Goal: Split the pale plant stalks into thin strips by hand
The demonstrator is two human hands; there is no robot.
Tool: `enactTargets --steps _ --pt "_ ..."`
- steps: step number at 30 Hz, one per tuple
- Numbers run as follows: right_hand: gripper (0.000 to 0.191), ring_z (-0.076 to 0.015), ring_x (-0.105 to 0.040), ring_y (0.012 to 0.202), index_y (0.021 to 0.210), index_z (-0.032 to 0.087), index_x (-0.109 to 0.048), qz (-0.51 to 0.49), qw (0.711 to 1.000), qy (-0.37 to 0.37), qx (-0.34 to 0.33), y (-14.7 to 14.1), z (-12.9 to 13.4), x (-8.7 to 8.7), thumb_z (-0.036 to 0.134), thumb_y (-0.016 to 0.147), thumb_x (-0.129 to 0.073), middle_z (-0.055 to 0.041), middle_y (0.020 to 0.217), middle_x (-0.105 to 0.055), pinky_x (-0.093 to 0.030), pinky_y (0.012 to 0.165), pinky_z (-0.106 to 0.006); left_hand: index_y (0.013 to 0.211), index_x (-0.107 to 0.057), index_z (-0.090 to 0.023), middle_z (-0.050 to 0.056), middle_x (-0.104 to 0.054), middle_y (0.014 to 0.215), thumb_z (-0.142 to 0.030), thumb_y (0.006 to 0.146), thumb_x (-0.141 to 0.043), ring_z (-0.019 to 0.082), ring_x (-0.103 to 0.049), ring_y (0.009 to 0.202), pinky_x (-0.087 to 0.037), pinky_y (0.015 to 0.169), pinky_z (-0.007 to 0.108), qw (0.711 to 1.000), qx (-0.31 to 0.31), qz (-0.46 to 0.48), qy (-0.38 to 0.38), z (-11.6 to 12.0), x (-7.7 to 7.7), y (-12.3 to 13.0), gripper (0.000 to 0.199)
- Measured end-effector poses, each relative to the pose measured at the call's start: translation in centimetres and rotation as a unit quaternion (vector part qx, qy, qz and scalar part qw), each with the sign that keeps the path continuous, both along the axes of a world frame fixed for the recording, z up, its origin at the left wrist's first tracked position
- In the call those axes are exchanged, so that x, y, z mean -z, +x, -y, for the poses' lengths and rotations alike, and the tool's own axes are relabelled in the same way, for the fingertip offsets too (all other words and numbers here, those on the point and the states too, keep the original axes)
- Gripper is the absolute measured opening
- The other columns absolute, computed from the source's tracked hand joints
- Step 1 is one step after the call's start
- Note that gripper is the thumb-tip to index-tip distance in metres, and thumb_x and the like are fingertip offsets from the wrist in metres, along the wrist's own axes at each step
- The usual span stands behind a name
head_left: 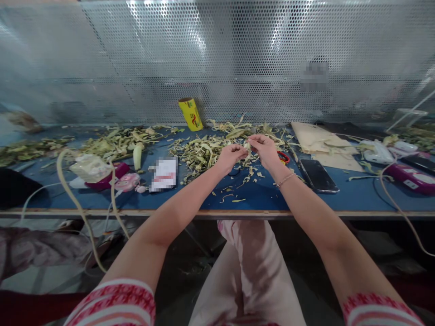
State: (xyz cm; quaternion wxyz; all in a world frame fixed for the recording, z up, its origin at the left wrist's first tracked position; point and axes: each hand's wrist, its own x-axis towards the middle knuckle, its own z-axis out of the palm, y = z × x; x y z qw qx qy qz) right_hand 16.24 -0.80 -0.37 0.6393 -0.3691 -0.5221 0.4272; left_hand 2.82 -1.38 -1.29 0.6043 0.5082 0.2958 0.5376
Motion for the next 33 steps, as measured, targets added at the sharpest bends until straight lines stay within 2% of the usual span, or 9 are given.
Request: enactTargets --steps 12,18,25,33 --pt "0.022 -0.0095 -0.057 0.069 0.076 0.019 -0.066 -0.040 0.998 -0.012 -0.055 -0.05 0.35 -0.05 0.028 0.058 -0.076 0.0017 0.073 -0.064 -0.049 0.073 -0.027 0.063 -0.054 -0.012 -0.004 -0.058 0.055 -0.019 0.061 -0.080 0.006 -0.059 0.056 -0.052 0.072 0.026 0.999 -0.022 0.000 -0.024 0.52 -0.72 -0.16 0.027" --pt "0.024 -0.0113 -0.058 0.072 0.079 0.020 -0.065 -0.009 0.999 -0.001 -0.051 -0.15 0.53 -0.10 0.031 0.061 -0.076 0.0011 0.074 -0.064 -0.049 0.073 -0.028 0.061 -0.053 -0.012 -0.002 -0.058 0.055 -0.024 0.062 -0.080 0.007 -0.058 0.059 -0.051 0.073 0.027 1.000 -0.012 -0.013 -0.014 0.71 -0.78 -0.23 0.029" --pt "0.027 -0.0132 -0.057 0.078 0.083 0.021 -0.065 -0.019 0.999 0.003 -0.041 0.07 0.51 -0.13 0.044 0.070 -0.068 -0.0008 0.080 -0.063 -0.049 0.073 -0.029 0.062 -0.050 -0.013 -0.004 -0.057 0.056 -0.017 0.063 -0.078 0.007 -0.060 0.060 -0.051 0.077 0.028 1.000 -0.021 0.011 -0.009 0.50 -0.60 -0.06 0.028" --pt "0.030 -0.0127 -0.053 0.072 0.077 0.020 -0.063 0.027 0.999 -0.015 -0.035 0.09 0.04 0.20 0.046 0.064 -0.070 0.0009 0.074 -0.057 -0.042 0.062 -0.026 0.067 -0.053 -0.013 -0.004 -0.058 0.057 -0.018 0.061 -0.079 0.007 -0.060 0.060 -0.051 0.079 0.028 1.000 -0.016 0.005 -0.005 0.22 -0.38 -0.16 0.028"
